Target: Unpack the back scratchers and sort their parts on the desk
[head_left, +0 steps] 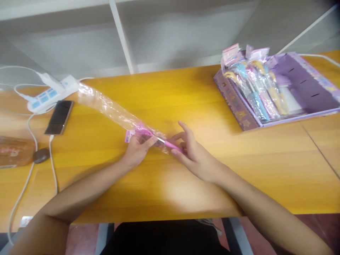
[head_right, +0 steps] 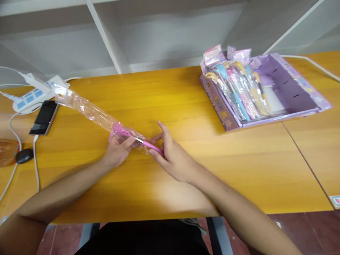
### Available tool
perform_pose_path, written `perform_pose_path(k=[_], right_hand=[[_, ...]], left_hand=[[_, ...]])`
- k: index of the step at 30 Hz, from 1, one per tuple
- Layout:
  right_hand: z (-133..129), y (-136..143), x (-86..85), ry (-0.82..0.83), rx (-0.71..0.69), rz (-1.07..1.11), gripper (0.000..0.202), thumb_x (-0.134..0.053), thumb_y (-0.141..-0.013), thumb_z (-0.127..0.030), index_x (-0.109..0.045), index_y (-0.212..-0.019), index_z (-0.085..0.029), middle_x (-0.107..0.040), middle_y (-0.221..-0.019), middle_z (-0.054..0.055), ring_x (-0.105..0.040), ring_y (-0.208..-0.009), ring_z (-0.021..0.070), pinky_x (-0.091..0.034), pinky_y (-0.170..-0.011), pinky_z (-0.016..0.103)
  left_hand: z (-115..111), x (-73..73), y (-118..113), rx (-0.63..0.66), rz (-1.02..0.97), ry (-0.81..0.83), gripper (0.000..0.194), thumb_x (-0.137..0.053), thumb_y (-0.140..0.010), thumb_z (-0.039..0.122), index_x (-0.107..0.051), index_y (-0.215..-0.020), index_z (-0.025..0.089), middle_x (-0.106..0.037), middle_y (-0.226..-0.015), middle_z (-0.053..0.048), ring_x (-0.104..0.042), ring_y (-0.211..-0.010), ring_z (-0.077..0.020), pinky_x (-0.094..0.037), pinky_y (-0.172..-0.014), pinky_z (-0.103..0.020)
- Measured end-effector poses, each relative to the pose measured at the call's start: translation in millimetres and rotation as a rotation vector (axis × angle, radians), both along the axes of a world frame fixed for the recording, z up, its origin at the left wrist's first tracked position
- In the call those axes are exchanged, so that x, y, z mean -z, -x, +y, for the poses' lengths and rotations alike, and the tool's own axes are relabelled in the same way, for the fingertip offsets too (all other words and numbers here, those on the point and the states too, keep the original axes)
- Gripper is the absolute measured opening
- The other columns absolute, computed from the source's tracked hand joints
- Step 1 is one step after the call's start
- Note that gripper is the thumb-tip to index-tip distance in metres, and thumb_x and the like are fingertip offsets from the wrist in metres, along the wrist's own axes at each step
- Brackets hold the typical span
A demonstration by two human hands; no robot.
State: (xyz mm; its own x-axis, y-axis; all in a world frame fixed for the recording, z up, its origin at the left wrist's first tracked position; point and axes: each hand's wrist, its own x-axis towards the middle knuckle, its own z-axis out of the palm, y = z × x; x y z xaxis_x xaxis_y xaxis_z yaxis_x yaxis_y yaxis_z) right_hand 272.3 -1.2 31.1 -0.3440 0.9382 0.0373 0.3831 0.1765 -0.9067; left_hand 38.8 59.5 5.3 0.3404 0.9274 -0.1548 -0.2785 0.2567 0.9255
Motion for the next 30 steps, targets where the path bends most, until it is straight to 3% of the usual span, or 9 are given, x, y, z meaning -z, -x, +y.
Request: perform_pose_path(k=[2,4,7,11,16,21,26,30], right_hand=[[2.8,-3.0,1.4,0.015,0.055,-0.009,0.074,-0.056,-0.111,-0.034,-0.014,-0.171,-0.023,-0.068,-0.113,0.008,-0.065,-0.085,0.0212,-0.055,-0.078,0.036],[5.4,-4.6,2.8,0.014,0.122,0.027,0.058,-0.059,-0.11,-0.035,-0.034,-0.16,-0.022,-0.062,-0.093,0.001,-0.057,-0.074,0.0182,-0.048,-0.069,0.032],[7.5,-3.4,3.7,0.017,0.237,0.207,0.028,-0.061,-0.11,-0.042,-0.054,-0.13,-0.024,-0.057,-0.087,-0.002,-0.052,-0.068,0.0147,-0.043,-0.062,0.029],[7.0,0.8,4.8,0.091,0.272,0.393,0.03,-0.069,-0.106,-0.051,-0.057,-0.106,-0.024,-0.061,-0.082,-0.003,-0.055,-0.064,0.0125,-0.047,-0.059,0.027],[5.1,3.4,10.1,0.045,0.264,0.343,0.032,-0.081,-0.098,-0.049,-0.062,-0.097,-0.023,-0.07,-0.084,0.001,-0.063,-0.07,0.0148,-0.051,-0.065,0.029],[3.0,5.2,10.1,-0.061,0.199,0.22,0.023,-0.079,-0.1,-0.042,-0.072,-0.107,-0.021,-0.077,-0.095,0.006,-0.068,-0.08,0.0178,-0.054,-0.073,0.032],[5.1,2.4,4.6,0.018,0.204,0.44,0.021,-0.074,-0.105,-0.04,-0.071,-0.117,-0.023,-0.076,-0.093,0.003,-0.067,-0.073,0.0141,-0.056,-0.067,0.029],[9.6,0.0,5.4,0.067,0.205,0.479,0.021,-0.079,-0.101,-0.042,-0.074,-0.108,-0.023,-0.077,-0.09,0.003,-0.069,-0.073,0.015,-0.057,-0.068,0.03]], left_hand=[[1.9,0.1,-1.1,-0.106,-0.063,0.055,0.035,-0.096,-0.08,0.046,-0.076,-0.089,0.019,-0.082,-0.093,-0.005,-0.08,-0.09,-0.0214,-0.066,-0.083,-0.035],[4.1,-1.4,-1.7,-0.171,-0.115,0.08,0.035,-0.098,-0.079,0.044,-0.075,-0.089,0.02,-0.082,-0.094,-0.004,-0.079,-0.092,-0.0207,-0.066,-0.081,-0.033],[7.3,-3.9,-1.6,-0.204,-0.148,0.089,0.035,-0.098,-0.078,0.044,-0.075,-0.089,0.02,-0.081,-0.091,-0.003,-0.078,-0.087,-0.0185,-0.066,-0.077,-0.031],[8.5,-5.0,-1.1,-0.209,-0.152,0.093,0.035,-0.098,-0.078,0.045,-0.075,-0.088,0.02,-0.08,-0.089,-0.002,-0.077,-0.082,-0.0172,-0.067,-0.077,-0.032],[1.5,-5.4,-0.7,-0.066,-0.101,0.038,0.035,-0.096,-0.081,0.046,-0.076,-0.094,0.021,-0.081,-0.093,-0.004,-0.078,-0.084,-0.0202,-0.066,-0.08,-0.036],[-2.5,-6.1,-1.5,-0.023,-0.126,0.029,0.029,-0.096,-0.083,0.041,-0.079,-0.093,0.019,-0.081,-0.088,-0.003,-0.079,-0.08,-0.0186,-0.066,-0.075,-0.031],[4.2,-7.6,-2.3,-0.131,-0.197,0.08,0.03,-0.096,-0.082,0.041,-0.078,-0.09,0.018,-0.082,-0.091,-0.003,-0.077,-0.077,-0.0153,-0.065,-0.071,-0.026],[4.2,-6.7,-1.8,-0.08,-0.196,0.081,0.031,-0.097,-0.082,0.04,-0.078,-0.092,0.019,-0.083,-0.092,-0.003,-0.08,-0.081,-0.0177,-0.066,-0.073,-0.028]])
